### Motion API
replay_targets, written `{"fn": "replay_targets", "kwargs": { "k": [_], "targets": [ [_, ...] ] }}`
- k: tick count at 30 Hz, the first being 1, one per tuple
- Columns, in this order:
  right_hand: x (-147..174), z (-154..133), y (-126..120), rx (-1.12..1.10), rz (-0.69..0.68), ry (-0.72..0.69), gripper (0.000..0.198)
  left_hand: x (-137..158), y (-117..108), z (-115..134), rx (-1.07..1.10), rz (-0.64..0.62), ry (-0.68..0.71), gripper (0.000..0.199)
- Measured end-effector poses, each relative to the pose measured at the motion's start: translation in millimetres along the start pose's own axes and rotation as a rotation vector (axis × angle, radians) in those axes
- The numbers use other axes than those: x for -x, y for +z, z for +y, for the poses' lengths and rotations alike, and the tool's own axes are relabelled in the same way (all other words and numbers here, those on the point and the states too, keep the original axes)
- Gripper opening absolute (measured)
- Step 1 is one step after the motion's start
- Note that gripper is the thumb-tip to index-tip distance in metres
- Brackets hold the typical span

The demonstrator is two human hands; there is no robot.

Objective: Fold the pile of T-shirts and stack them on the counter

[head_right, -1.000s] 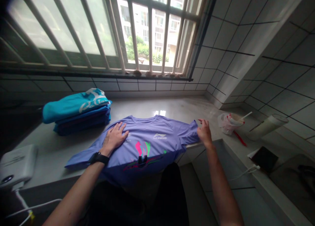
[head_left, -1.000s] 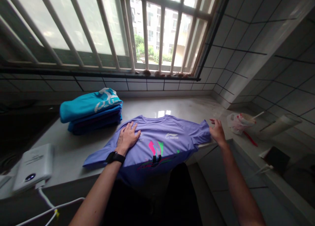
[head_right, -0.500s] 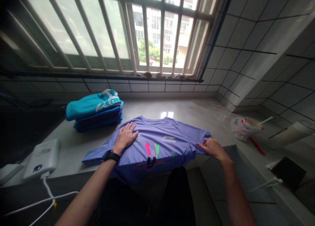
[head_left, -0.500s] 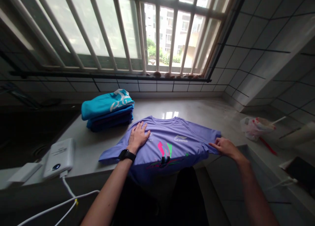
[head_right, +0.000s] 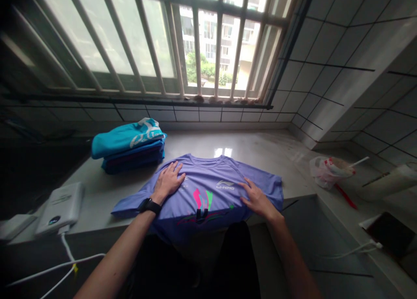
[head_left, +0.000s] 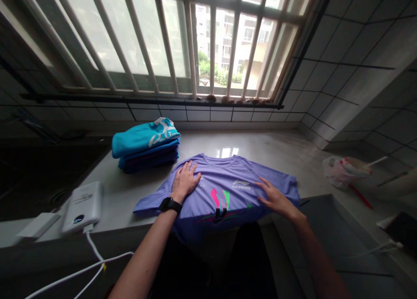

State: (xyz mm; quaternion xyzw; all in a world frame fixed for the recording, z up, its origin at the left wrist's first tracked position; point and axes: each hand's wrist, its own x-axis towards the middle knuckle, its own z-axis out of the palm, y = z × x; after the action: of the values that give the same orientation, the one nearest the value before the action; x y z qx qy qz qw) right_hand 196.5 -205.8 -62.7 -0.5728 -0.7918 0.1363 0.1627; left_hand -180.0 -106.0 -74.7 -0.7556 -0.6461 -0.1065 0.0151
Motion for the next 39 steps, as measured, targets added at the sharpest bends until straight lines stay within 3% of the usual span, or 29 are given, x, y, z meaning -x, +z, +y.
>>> {"fn": "replay_targets", "kwargs": {
  "k": [3, 5, 9, 12, 14, 17, 20, 23, 27, 32, 35, 39],
  "targets": [
    [22.8, 21.8, -9.9, -0.099, 0.099, -0.017, 0.042, -2.0, 0.2, 0.8, -0.009, -0.01, -0.005, 0.059],
    [35.2, 32.5, -15.1, -0.123, 0.135, -0.004, 0.046, -2.8, 0.0, 1.1, -0.013, -0.017, -0.012, 0.059],
    [54.4, 58.8, -32.8, -0.116, 0.042, 0.061, 0.06, -3.0, 0.3, 1.0, -0.015, -0.029, -0.025, 0.059],
    [54.4, 77.7, -50.2, -0.016, -0.013, 0.211, 0.052, -3.5, 1.2, 0.5, -0.016, -0.028, -0.024, 0.059],
    [38.8, 74.8, -53.0, 0.058, 0.037, 0.258, 0.048, -4.2, 1.3, 0.4, -0.019, -0.029, -0.025, 0.058],
    [-6.8, 38.3, -33.5, 0.099, 0.11, 0.17, 0.055, -4.5, 0.4, 0.6, -0.023, -0.034, -0.03, 0.058],
    [-55.4, -12.5, 3.2, 0.194, -0.043, 0.282, 0.054, -3.0, 0.6, 0.8, -0.023, -0.032, -0.033, 0.059],
    [-84.6, -41.0, 31.0, 0.276, -0.118, 0.336, 0.06, -1.4, 5.2, -0.3, -0.041, -0.008, -0.052, 0.059],
    [-103.4, -35.2, 37.7, 0.287, -0.11, 0.297, 0.061, -7.3, 12.1, -4.3, -0.083, -0.009, -0.083, 0.062],
    [-129.7, -20.5, 26.9, 0.269, -0.06, 0.414, 0.064, -26.1, 0.7, -3.4, -0.117, -0.071, -0.106, 0.063],
    [-141.2, -21.0, 25.7, 0.269, -0.035, 0.457, 0.065, -26.9, -10.1, 13.1, -0.147, -0.021, -0.084, 0.062],
    [-145.2, -23.9, 28.3, 0.279, -0.005, 0.468, 0.064, -5.8, -8.7, 48.8, -0.097, 0.02, -0.061, 0.064]
  ]
}}
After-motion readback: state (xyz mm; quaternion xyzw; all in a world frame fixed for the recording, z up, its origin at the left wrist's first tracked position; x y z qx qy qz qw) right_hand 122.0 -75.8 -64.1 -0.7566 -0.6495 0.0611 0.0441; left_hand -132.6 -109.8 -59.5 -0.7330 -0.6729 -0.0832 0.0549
